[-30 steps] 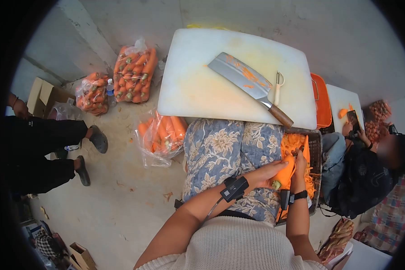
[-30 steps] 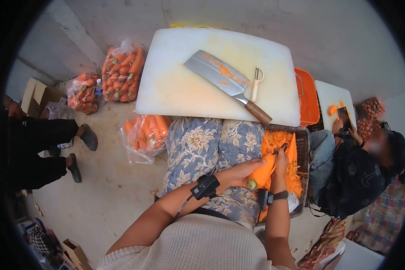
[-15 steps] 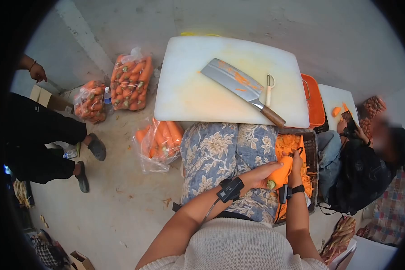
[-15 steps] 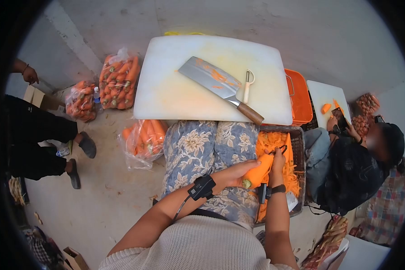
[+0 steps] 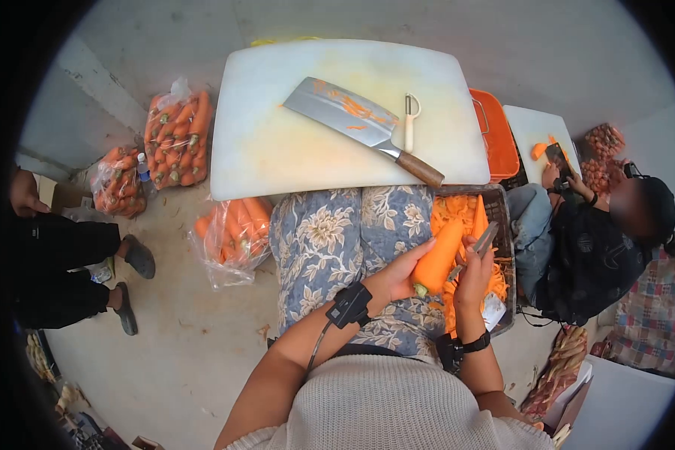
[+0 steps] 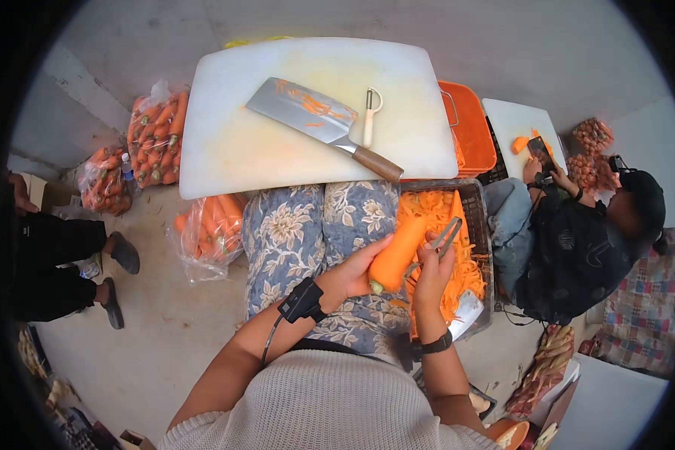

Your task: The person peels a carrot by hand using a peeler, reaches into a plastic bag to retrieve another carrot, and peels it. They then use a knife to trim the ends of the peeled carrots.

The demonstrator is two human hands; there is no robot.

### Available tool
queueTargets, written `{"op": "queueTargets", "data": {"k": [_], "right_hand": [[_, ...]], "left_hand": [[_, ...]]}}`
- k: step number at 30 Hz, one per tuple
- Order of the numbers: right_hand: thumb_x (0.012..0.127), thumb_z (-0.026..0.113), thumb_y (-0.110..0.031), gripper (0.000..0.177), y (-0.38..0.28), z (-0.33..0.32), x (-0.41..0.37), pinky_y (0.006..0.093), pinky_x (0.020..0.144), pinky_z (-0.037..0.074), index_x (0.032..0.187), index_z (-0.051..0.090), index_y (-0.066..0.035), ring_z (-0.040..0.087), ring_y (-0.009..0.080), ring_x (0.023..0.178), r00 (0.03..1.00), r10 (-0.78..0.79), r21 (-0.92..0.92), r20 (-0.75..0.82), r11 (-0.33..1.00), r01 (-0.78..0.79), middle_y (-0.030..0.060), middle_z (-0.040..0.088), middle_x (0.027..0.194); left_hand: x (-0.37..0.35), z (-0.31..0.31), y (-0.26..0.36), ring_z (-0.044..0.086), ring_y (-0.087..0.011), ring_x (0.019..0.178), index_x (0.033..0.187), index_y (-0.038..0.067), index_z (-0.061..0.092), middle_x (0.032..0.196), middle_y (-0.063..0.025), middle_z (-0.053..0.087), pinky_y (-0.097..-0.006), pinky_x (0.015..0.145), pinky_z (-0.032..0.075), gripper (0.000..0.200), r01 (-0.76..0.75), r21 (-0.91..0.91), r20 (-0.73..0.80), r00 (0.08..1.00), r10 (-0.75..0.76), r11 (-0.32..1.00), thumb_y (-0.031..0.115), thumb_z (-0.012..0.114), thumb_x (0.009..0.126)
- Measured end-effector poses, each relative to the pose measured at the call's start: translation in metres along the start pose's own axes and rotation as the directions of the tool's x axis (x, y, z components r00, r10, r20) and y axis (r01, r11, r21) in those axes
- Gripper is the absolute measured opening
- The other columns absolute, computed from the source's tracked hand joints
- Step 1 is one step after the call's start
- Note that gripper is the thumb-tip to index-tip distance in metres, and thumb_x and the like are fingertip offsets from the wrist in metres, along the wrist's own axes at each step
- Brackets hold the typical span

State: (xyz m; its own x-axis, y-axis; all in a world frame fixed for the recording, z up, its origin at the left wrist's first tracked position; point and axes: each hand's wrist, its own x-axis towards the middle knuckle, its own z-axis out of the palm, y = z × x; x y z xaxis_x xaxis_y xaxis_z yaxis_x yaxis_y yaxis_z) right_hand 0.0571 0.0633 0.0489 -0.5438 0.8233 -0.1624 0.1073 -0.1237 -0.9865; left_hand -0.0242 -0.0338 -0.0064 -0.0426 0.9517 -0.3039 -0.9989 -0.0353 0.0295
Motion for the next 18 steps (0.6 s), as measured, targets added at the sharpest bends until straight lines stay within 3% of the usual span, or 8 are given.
{"op": "queueTargets", "data": {"k": [2,4,12,18], "right_hand": [[0.083,0.050,-0.014,0.037,0.012,0.006,-0.006,0.0308,0.088,0.035,0.115,0.039,0.003,0.045,0.0200,0.101,0.997,-0.066,-0.052,0.045,0.996,0.068,0.0137,0.042,0.114],[0.083,0.050,-0.013,0.039,0.016,0.017,-0.012,0.0320,0.090,0.034,0.115,0.038,0.006,0.042,0.0223,0.105,0.963,-0.247,-0.419,0.104,0.868,0.268,0.0140,0.041,0.113],[0.083,0.050,-0.011,0.036,0.015,0.021,0.003,0.0316,0.084,0.038,0.115,0.040,0.004,0.045,0.0220,0.099,0.980,-0.160,-0.392,0.121,0.899,0.195,0.0136,0.042,0.108],[0.084,0.050,-0.011,0.033,0.018,0.017,0.011,0.0293,0.082,0.039,0.112,0.042,0.003,0.047,0.0180,0.095,0.990,-0.070,-0.226,0.125,0.969,0.097,0.0103,0.045,0.102]], "left_hand": [[-0.001,0.003,0.002,0.057,-0.0198,0.090,0.122,0.013,0.042,0.109,-0.0078,0.055,-0.0370,0.076,0.049,0.042,0.004,-0.040,-0.019,1.000,-0.005,0.999,0.038,0.046,0.089],[-0.002,0.004,0.005,0.057,-0.0195,0.089,0.122,0.014,0.042,0.108,-0.0071,0.055,-0.0362,0.074,0.049,0.043,0.010,-0.016,-0.062,0.998,-0.011,1.000,0.040,0.046,0.088],[0.000,0.004,0.011,0.057,-0.0178,0.086,0.121,0.015,0.044,0.106,-0.0051,0.055,-0.0343,0.070,0.050,0.045,0.067,-0.035,-0.039,0.997,-0.069,0.997,0.042,0.050,0.086],[0.006,0.005,0.010,0.057,-0.0170,0.085,0.120,0.013,0.045,0.105,-0.0045,0.056,-0.0346,0.069,0.050,0.043,0.021,-0.058,-0.071,0.997,-0.025,0.998,0.039,0.051,0.086]]}}
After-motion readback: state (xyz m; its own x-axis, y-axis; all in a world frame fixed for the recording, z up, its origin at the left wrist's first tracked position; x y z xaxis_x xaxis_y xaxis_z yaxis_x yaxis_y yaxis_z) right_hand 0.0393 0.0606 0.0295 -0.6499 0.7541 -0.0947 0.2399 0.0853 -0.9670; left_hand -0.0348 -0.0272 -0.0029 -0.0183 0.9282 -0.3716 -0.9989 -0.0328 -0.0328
